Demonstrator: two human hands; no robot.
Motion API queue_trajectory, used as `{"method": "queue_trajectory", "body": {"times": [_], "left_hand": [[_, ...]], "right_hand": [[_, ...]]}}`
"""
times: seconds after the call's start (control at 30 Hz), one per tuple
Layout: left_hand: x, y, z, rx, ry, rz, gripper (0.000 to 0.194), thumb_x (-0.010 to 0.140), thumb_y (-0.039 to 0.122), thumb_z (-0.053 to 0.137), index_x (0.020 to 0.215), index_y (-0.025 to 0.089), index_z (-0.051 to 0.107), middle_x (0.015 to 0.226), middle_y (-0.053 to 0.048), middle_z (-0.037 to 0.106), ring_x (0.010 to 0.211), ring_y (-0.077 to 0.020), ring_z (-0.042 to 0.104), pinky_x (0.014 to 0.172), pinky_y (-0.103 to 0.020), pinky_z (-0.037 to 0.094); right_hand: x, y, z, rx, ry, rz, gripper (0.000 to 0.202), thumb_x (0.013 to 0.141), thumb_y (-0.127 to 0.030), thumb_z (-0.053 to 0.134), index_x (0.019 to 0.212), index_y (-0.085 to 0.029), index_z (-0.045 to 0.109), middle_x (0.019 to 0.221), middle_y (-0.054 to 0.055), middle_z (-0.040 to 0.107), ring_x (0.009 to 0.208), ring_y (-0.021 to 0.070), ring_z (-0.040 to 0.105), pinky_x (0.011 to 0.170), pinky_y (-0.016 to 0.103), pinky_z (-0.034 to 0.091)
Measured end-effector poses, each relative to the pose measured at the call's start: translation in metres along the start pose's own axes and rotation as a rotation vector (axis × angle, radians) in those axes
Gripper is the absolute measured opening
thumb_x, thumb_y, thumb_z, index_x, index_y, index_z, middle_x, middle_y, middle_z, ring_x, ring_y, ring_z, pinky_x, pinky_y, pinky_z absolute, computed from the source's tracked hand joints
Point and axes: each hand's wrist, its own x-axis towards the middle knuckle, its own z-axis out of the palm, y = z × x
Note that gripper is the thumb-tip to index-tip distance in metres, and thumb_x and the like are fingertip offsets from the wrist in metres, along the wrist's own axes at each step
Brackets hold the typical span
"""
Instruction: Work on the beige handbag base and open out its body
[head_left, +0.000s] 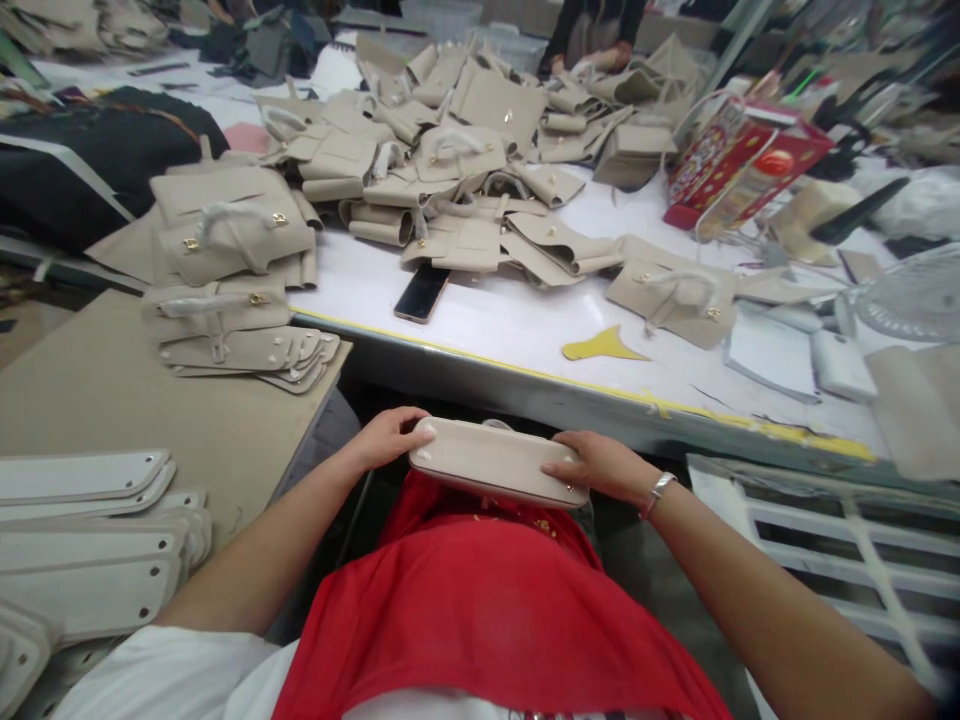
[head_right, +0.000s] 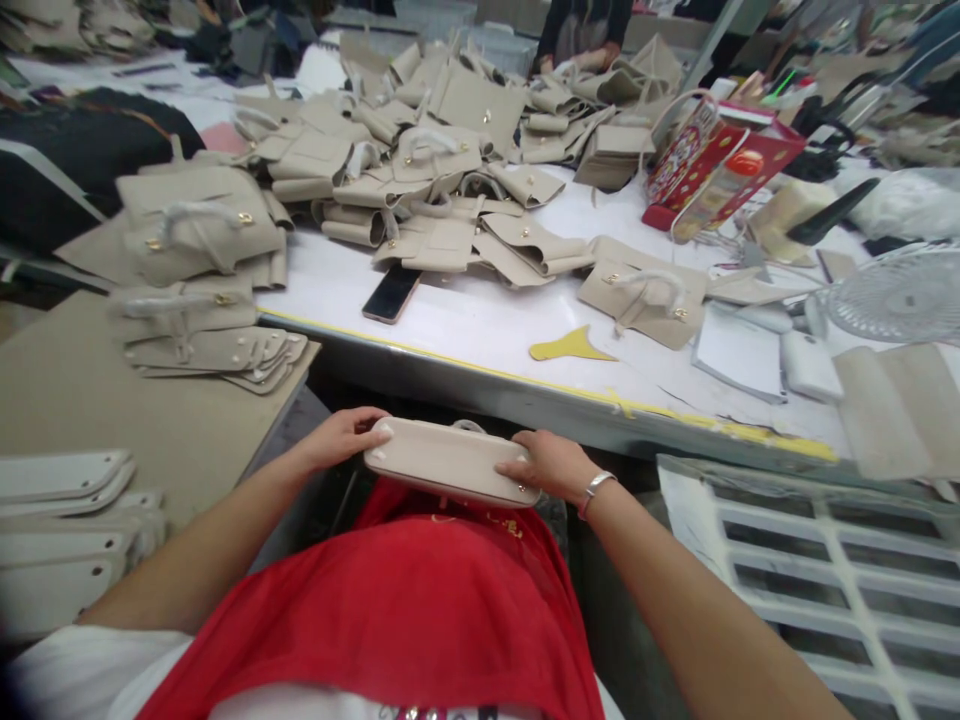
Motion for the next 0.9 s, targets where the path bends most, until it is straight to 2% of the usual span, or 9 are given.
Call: {"method": "queue_trajectory", "body": {"times": [0.07, 0.17, 0.27, 0.33, 0.4, 0.5, 0.63, 0.77, 0.9], "left_hand": [[0.006, 0.008, 0.002, 0.166, -0.012, 0.032, 0.059, 0.066, 0.051, 0.062, 0.112, 0.014, 0.057, 0.11, -0.009, 0.059, 0.099, -0.0238, 0.056, 0.087, -0.032, 0.043], [0.019, 0.026, 0.01, 0.396, -0.075, 0.064, 0.071, 0.058, 0.054, 0.067, 0.117, 0.016, 0.055, 0.119, -0.012, 0.053, 0.107, -0.0277, 0.051, 0.093, -0.035, 0.04], [0.031, 0.04, 0.018, 0.493, -0.122, 0.066, 0.073, 0.059, 0.056, 0.065, 0.119, 0.016, 0.054, 0.122, -0.012, 0.052, 0.11, -0.0292, 0.05, 0.094, -0.035, 0.039], [0.033, 0.042, 0.018, 0.503, -0.142, 0.051, 0.072, 0.059, 0.055, 0.064, 0.119, 0.016, 0.054, 0.123, -0.012, 0.051, 0.11, -0.029, 0.05, 0.094, -0.035, 0.039], [0.03, 0.037, 0.011, 0.485, -0.142, 0.023, 0.072, 0.06, 0.054, 0.064, 0.12, 0.015, 0.053, 0.123, -0.013, 0.051, 0.11, -0.0285, 0.05, 0.093, -0.034, 0.04], [0.02, 0.025, -0.005, 0.393, -0.092, -0.037, 0.07, 0.059, 0.051, 0.065, 0.117, 0.013, 0.055, 0.121, -0.014, 0.054, 0.108, -0.028, 0.052, 0.093, -0.034, 0.039], [0.005, 0.017, -0.015, 0.02, -0.152, -0.108, 0.053, 0.061, 0.05, 0.065, 0.1, 0.014, 0.063, 0.104, -0.008, 0.065, 0.099, -0.026, 0.057, 0.09, -0.033, 0.042], [-0.009, 0.014, 0.0, -0.321, -0.116, -0.145, 0.059, 0.063, 0.051, 0.065, 0.108, 0.012, 0.061, 0.106, -0.008, 0.065, 0.105, -0.0265, 0.055, 0.093, -0.036, 0.041], [-0.017, 0.009, 0.022, -0.37, 0.089, -0.166, 0.069, 0.065, 0.057, 0.062, 0.117, 0.011, 0.056, 0.111, -0.01, 0.063, 0.107, -0.0276, 0.054, 0.093, -0.037, 0.042]], "right_hand": [[-0.002, -0.007, 0.0, -0.141, -0.038, 0.007, 0.052, 0.069, -0.058, 0.059, 0.101, -0.017, 0.064, 0.094, 0.012, 0.064, 0.084, 0.031, 0.059, 0.069, 0.036, 0.041], [0.012, -0.041, 0.01, -0.306, -0.039, -0.052, 0.062, 0.069, -0.064, 0.055, 0.11, -0.018, 0.059, 0.103, 0.015, 0.061, 0.092, 0.033, 0.057, 0.077, 0.04, 0.04], [0.031, -0.075, 0.024, -0.309, -0.038, -0.101, 0.071, 0.067, -0.069, 0.052, 0.115, -0.017, 0.054, 0.108, 0.016, 0.059, 0.097, 0.0326, 0.056, 0.083, 0.043, 0.039], [0.035, -0.083, 0.029, -0.291, -0.029, -0.112, 0.073, 0.068, -0.07, 0.05, 0.117, -0.017, 0.053, 0.109, 0.016, 0.059, 0.099, 0.0319, 0.055, 0.086, 0.043, 0.038], [0.03, -0.076, 0.028, -0.282, -0.011, -0.109, 0.071, 0.068, -0.068, 0.052, 0.119, -0.018, 0.052, 0.11, 0.015, 0.058, 0.1, 0.0314, 0.054, 0.087, 0.043, 0.037], [0.012, -0.043, 0.015, -0.262, 0.005, -0.054, 0.066, 0.068, -0.062, 0.057, 0.118, -0.019, 0.053, 0.111, 0.015, 0.058, 0.101, 0.0307, 0.054, 0.086, 0.04, 0.038], [-0.013, 0.008, 0.002, -0.025, -0.058, 0.01, 0.051, 0.071, -0.053, 0.06, 0.106, -0.015, 0.059, 0.105, 0.013, 0.062, 0.094, 0.0258, 0.057, 0.08, 0.033, 0.042], [-0.033, 0.032, 0.012, 0.435, -0.126, -0.031, 0.039, 0.079, -0.044, 0.053, 0.106, -0.015, 0.056, 0.103, 0.006, 0.064, 0.093, 0.0199, 0.058, 0.081, 0.029, 0.044], [-0.043, 0.029, 0.038, 0.526, 0.097, 0.017, 0.038, 0.087, -0.038, 0.042, 0.117, -0.016, 0.046, 0.115, 0.008, 0.058, 0.103, 0.0194, 0.053, 0.091, 0.032, 0.038]]}}
